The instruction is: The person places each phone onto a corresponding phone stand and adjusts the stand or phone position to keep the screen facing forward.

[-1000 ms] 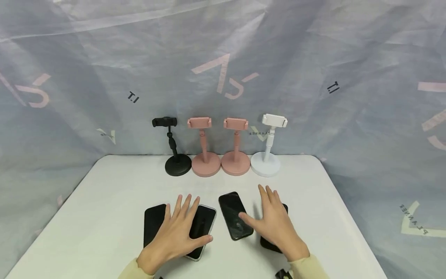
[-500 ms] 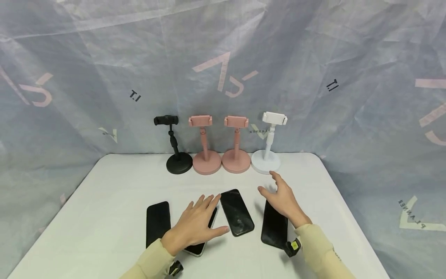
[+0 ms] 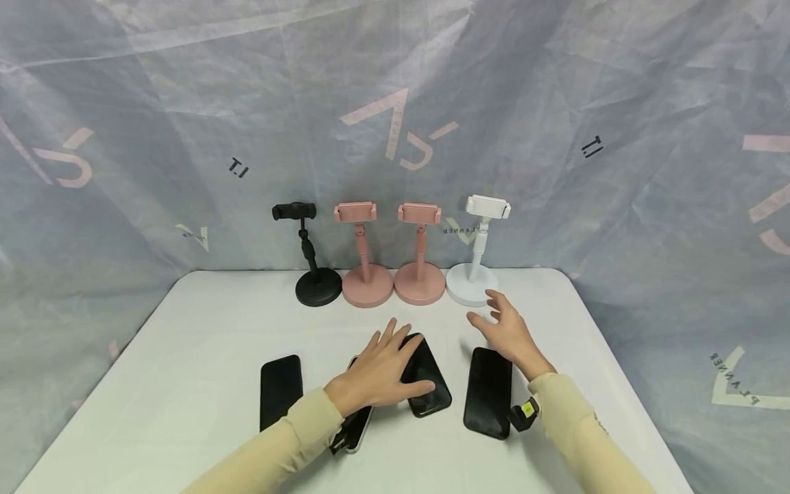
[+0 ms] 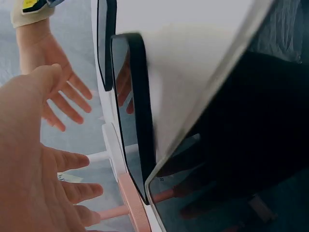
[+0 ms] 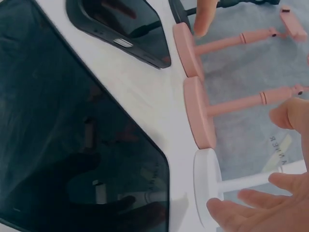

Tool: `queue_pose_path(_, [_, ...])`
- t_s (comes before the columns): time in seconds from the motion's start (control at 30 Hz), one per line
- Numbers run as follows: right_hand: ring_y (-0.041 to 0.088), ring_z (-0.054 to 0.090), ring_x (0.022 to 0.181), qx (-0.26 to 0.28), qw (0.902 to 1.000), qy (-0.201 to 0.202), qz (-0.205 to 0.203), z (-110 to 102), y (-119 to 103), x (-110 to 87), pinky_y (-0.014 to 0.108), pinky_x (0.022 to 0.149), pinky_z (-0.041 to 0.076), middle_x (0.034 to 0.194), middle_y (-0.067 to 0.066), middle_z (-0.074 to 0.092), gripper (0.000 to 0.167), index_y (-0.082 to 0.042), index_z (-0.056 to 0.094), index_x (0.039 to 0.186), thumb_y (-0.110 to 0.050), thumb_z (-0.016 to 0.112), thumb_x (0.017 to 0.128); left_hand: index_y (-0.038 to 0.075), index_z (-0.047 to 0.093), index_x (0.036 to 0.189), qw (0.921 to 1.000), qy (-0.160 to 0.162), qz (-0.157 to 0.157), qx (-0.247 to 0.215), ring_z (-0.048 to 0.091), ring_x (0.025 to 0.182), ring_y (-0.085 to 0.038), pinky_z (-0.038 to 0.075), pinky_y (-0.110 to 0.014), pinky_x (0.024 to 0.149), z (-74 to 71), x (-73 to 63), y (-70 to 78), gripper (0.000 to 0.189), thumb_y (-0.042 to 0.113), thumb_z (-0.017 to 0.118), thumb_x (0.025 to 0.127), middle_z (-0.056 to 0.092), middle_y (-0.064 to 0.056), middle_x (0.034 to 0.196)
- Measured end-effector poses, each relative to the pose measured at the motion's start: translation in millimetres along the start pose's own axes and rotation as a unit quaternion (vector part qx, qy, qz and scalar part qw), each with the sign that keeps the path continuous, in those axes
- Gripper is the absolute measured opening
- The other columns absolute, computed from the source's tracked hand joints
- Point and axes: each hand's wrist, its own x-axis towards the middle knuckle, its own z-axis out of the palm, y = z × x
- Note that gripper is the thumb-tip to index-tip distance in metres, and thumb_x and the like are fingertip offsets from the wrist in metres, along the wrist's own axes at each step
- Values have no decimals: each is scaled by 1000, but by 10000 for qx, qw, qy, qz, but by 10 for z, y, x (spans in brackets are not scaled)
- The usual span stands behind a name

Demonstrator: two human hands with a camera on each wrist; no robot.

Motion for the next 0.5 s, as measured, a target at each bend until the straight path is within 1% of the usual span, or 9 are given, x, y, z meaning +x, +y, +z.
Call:
queue_pose_path(0.17, [55, 44, 140, 43, 9998, -32, 166, -93, -44, 130, 59, 111, 44, 155, 37, 37, 78, 3, 25, 159, -37, 61, 103, 19, 34, 162, 9998, -149, 10, -108, 14, 159, -41, 26, -62, 122, 3, 216, -2, 89, 78, 43, 95, 29, -14, 168])
queue_pose_path(0.33, [54, 43, 140, 104, 9996, -39, 257, -181, -72, 268, 60, 110, 44, 156, 36, 38, 77, 0, 26, 160, -40, 60, 103, 18, 36, 161, 9992, -243, -11, -304, 13, 158, -43, 21, -65, 123, -12, 363, 14, 84, 73, 46, 98, 32, -14, 167])
queue_pose_path(0.43, [53, 45, 140, 5, 9996, 4, 279, -205, -60, 336, 59, 109, 46, 156, 35, 38, 77, -1, 26, 160, -40, 60, 103, 17, 36, 161, 9995, -255, 17, -163, 12, 158, -43, 19, -67, 122, 10, 426, 30, 83, 71, 46, 99, 34, -14, 166])
queue_pose_path(0.5, [53, 45, 139, -68, 9995, 64, 307, -217, -45, 373, 60, 108, 46, 156, 35, 38, 77, 0, 26, 160, -40, 59, 103, 16, 36, 161, 9997, -215, 105, -21, 13, 158, -44, 20, -67, 122, 39, 481, 48, 83, 71, 45, 99, 35, -15, 165])
